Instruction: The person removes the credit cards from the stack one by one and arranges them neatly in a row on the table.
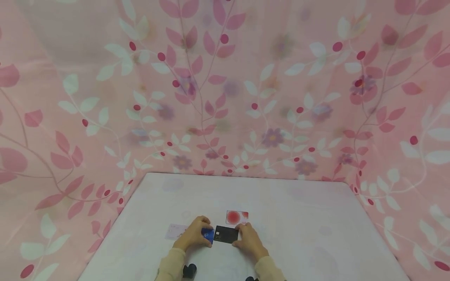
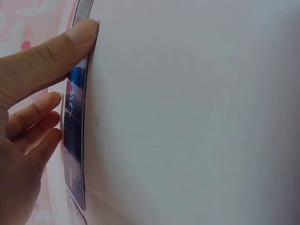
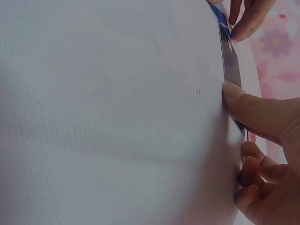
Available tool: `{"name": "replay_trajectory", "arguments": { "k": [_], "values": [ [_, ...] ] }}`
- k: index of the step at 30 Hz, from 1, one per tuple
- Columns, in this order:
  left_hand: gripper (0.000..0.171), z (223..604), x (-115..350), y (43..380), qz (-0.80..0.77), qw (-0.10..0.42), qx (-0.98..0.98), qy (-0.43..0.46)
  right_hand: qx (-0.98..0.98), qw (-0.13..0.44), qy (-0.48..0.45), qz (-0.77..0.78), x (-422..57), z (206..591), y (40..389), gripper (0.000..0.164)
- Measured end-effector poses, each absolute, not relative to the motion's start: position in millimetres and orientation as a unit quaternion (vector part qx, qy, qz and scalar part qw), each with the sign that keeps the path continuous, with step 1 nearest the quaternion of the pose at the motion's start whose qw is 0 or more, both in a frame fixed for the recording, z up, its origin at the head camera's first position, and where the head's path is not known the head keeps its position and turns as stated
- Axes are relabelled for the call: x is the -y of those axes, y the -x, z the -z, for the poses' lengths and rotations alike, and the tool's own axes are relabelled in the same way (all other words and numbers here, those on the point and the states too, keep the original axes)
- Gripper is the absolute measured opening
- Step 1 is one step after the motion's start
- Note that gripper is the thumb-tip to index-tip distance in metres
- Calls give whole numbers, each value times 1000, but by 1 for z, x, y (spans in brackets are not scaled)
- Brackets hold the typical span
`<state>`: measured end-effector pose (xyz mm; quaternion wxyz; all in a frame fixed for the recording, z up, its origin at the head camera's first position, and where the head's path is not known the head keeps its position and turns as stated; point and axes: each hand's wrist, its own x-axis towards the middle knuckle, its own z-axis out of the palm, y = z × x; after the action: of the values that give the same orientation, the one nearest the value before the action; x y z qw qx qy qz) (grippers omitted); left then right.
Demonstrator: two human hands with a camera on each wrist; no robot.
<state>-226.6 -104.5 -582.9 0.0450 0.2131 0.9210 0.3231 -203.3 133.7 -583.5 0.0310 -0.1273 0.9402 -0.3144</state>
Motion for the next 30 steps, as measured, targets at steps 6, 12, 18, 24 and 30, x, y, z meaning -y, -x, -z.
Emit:
{"name": "replay_trajectory", "arguments": {
  "k": [6, 12, 18, 24, 30],
  "values": [
    [51, 585, 106, 225, -319, 37, -921, -220, -939, 44, 164, 300, -129, 583, 201, 47],
    [52, 586, 106, 224, -318, 23, -921, -222, -942, 46, 177, 283, -128, 584, 201, 44],
    [53, 587, 102, 223, -311, 22, -924, -220, -948, 53, 175, 261, -129, 582, 199, 41],
    [52, 586, 99, 220, -288, 14, -932, -221, -953, 60, 159, 253, -129, 577, 197, 39],
    [52, 586, 98, 220, -281, 15, -933, -222, -952, 48, 176, 245, -132, 578, 195, 40]
  ]
}}
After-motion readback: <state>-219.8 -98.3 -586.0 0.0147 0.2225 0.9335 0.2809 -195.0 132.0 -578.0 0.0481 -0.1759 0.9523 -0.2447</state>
